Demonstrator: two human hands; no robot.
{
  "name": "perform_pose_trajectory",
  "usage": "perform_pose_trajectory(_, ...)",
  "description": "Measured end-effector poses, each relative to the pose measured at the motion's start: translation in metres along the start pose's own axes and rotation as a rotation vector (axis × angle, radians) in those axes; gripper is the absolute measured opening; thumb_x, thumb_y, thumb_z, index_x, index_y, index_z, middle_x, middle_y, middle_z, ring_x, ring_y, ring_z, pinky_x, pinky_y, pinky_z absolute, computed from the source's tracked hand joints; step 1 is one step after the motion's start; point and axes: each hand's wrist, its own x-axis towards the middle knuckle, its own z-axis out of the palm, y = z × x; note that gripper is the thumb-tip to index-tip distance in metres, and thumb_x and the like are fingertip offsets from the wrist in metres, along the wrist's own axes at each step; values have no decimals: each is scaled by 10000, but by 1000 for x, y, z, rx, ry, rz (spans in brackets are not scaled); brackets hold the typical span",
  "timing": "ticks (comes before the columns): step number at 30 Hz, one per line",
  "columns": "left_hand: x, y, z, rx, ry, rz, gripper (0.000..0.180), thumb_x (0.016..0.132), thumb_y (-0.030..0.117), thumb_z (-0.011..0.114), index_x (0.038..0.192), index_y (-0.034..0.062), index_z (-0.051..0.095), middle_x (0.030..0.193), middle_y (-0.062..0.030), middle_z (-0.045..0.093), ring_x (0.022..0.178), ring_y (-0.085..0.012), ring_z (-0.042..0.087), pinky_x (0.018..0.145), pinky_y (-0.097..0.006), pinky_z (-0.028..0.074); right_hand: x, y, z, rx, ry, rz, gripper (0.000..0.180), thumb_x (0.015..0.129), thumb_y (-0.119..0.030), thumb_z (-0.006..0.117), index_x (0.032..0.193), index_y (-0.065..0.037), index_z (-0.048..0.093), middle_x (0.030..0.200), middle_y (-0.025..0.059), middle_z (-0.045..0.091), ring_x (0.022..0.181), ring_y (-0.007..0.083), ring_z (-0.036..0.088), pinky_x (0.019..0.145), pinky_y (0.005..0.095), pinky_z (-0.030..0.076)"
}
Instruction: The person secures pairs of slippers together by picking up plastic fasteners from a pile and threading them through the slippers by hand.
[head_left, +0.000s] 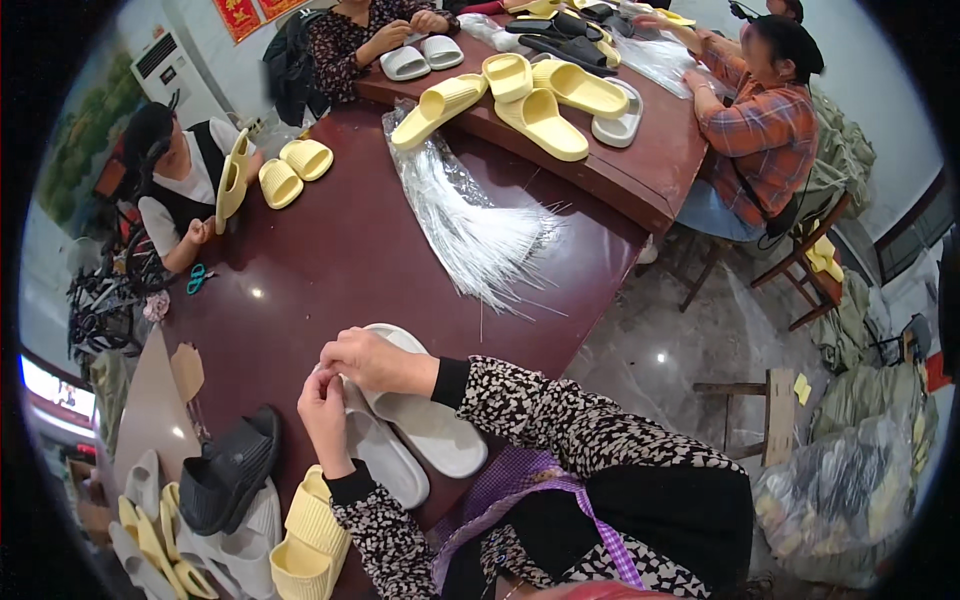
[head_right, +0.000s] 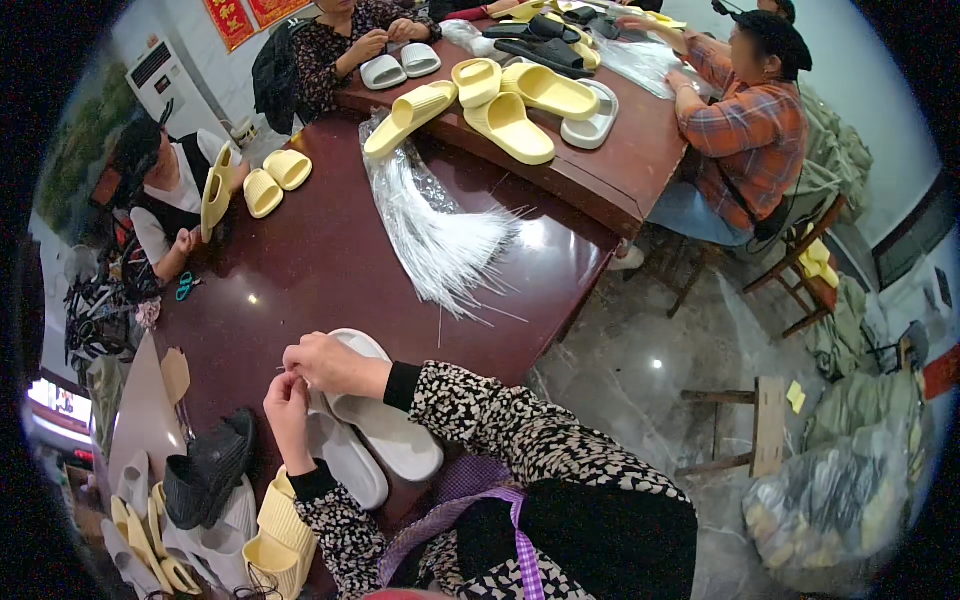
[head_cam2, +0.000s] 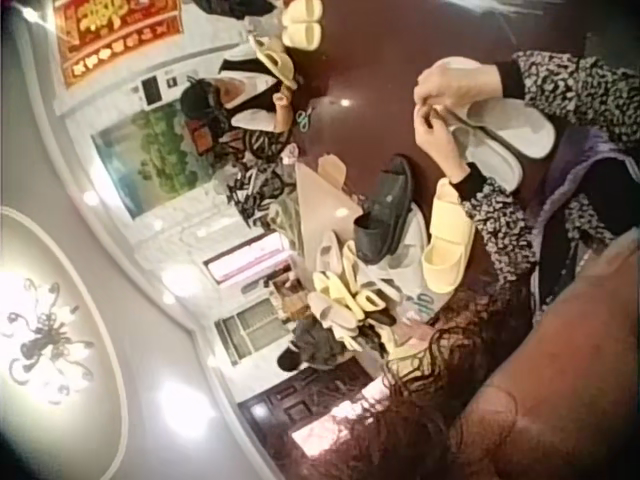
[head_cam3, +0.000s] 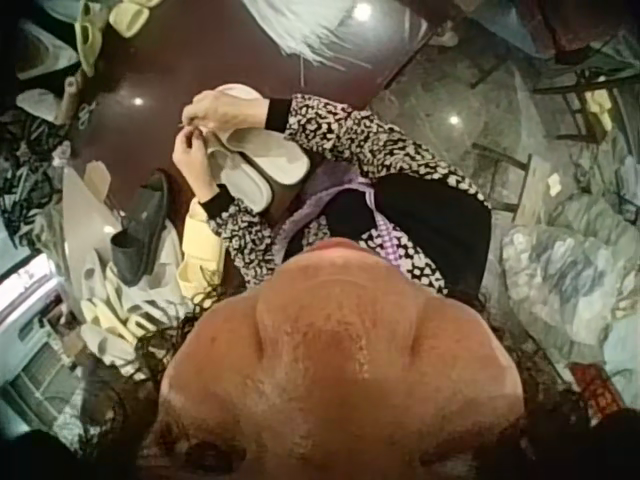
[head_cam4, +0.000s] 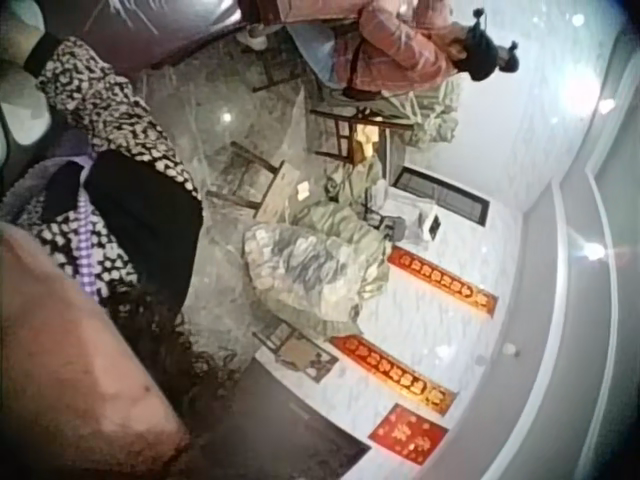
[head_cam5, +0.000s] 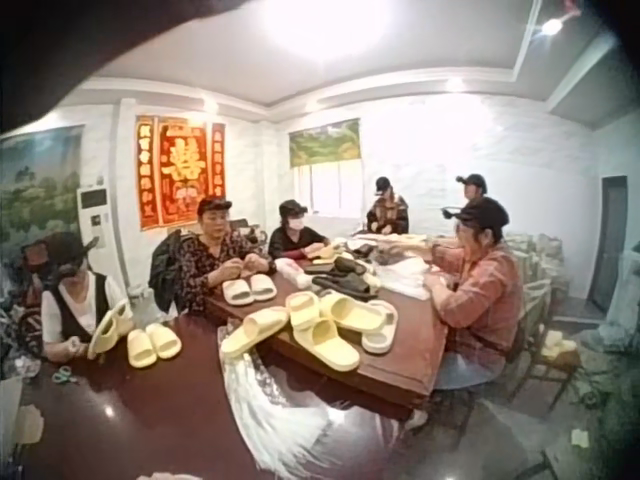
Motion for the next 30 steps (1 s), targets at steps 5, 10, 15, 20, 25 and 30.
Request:
perform_pose_trajectory(5, -8, 12, 3, 68, 63, -5, 118, 923, 51, 572, 964, -40, 635, 784, -26, 611, 713, -80, 525, 648, -243, 444, -1, -1, -1, 52, -2, -27, 58, 818, -94, 652, 857, -58, 629, 797, 118, 638, 808, 305, 613, 736, 410, 488)
perform_pose_trajectory(10, -9, 3, 4, 115, 108, 32, 135, 915, 65, 569, 956, -50, 625, 782, -56, 625, 726, -109, 552, 667, -273, 469, -4, 10, 0, 129, 90, -36, 60, 815, -100, 651, 848, -50, 644, 813, 119, 647, 837, 308, 622, 749, 406, 492)
perform_pose_trajectory(15, -15, 22, -7, 81, 177, 28, 141, 892, 69, 575, 948, -48, 627, 798, -107, 653, 750, -127, 593, 688, -297, 487, 4, 4, 3, -7, 102, -126, 182, 801, -40, 660, 982, -34, 679, 940, 126, 686, 832, 282, 646, 772, 368, 516)
perform_pose_trajectory(20, -4, 12, -2, -7, 216, 6, 142, 883, 73, 605, 956, -44, 641, 771, -65, 649, 735, -97, 583, 674, -263, 480, 6, 4, -6, 93, 41, 113, 136, 819, -37, 669, 952, -57, 690, 881, 103, 704, 793, 218, 645, 744, 328, 509)
perform_pose_trajectory(25, -11, 4, -7, -452, 168, -153, 96, 915, 89, 604, 969, 22, 646, 773, 41, 593, 651, -17, 492, 584, -167, 387, 0, 3, -1, -109, -40, -50, 93, 813, -71, 677, 899, -90, 707, 770, 54, 684, 691, 211, 611, 729, 329, 466)
perform_pose_trajectory(30, -11, 5, -5, -515, 150, -161, 74, 920, 83, 605, 966, 40, 643, 772, 50, 594, 633, -6, 480, 572, -154, 377, -2, 4, -2, -187, -100, -84, 49, 808, -108, 688, 851, -99, 709, 708, 41, 658, 661, 205, 593, 721, 327, 428)
